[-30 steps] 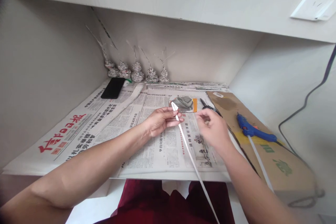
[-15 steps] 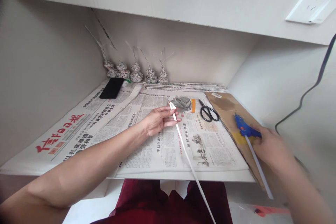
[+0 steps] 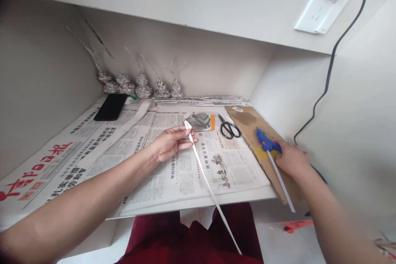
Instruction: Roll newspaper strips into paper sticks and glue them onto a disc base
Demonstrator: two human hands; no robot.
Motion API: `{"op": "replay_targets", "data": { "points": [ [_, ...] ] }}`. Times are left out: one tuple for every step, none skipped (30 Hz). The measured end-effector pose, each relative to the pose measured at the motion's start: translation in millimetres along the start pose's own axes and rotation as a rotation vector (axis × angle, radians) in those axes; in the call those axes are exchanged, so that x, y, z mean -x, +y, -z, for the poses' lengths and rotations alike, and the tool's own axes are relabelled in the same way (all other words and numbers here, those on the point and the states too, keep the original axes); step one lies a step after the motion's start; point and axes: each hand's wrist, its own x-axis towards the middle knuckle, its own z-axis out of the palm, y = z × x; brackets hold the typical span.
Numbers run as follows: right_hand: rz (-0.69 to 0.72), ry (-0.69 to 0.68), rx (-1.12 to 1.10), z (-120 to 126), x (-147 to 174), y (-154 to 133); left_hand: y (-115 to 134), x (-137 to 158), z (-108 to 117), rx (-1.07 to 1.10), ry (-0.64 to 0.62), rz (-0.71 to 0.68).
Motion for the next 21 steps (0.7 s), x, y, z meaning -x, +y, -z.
{"op": "replay_targets", "data": {
  "points": [
    [0.011,-0.049,0.034,-1,-2,1,0,0,0,0.001,0.002,-0.002],
    [0.025,-0.086,0.053,-2,-3,2,0,0,0,0.002,0.004,-0.004],
    [0.026,-0.085,0.036,-3,-3,2,-1,0,-1,0.003,0.009,-0.006],
    [0.025,-0.074,-0.001,-3,-3,1,-1,0,-1,0.004,0.015,-0.007],
    [0.024,-0.066,-0.051,-3,-2,-1,-1,0,-1,0.007,0.019,-0.008],
    [0.011,-0.065,-0.104,-2,-1,-3,-1,0,-2,0.01,0.02,-0.009],
    [-0.023,-0.065,-0.151,0,1,-7,-1,0,-2,0.013,0.02,-0.011],
    [-0.074,-0.071,-0.193,3,4,-11,-1,0,-2,0.017,0.017,-0.015],
    [-0.143,-0.08,-0.232,7,7,-17,-1,0,-2,0.018,0.014,-0.021],
    [-0.202,-0.087,-0.273,12,11,-23,-1,0,-2,0.019,0.009,-0.027],
    [-0.233,-0.094,-0.33,18,16,-29,-1,0,-2,0.017,0.007,-0.032],
    [-0.219,-0.107,-0.404,24,21,-36,-1,1,-2,0.015,0.008,-0.035],
    [-0.209,-0.118,-0.479,29,26,-43,-1,1,-3,0.012,0.012,-0.036],
    [-0.204,-0.141,-0.558,34,32,-51,-1,2,-4,0.008,0.017,-0.034],
    [-0.177,-0.196,-0.633,38,38,-58,0,3,-5,0.004,0.024,-0.031],
    [-0.128,-0.249,-0.69,41,44,-66,0,4,-6,0.0,0.03,-0.029],
    [-0.06,-0.284,-0.717,43,51,-74,0,5,-7,-0.003,0.034,-0.027],
    [0.013,-0.291,-0.726,45,57,-82,0,5,-8,-0.004,0.036,-0.026],
    [0.069,-0.272,-0.725,47,63,-91,0,6,-8,-0.006,0.032,-0.028],
    [0.106,-0.255,-0.712,48,69,-99,0,7,-9,-0.007,0.027,-0.03],
    [0.13,-0.214,-0.698,50,74,-108,0,8,-10,-0.01,0.023,-0.032]
  ]
}}
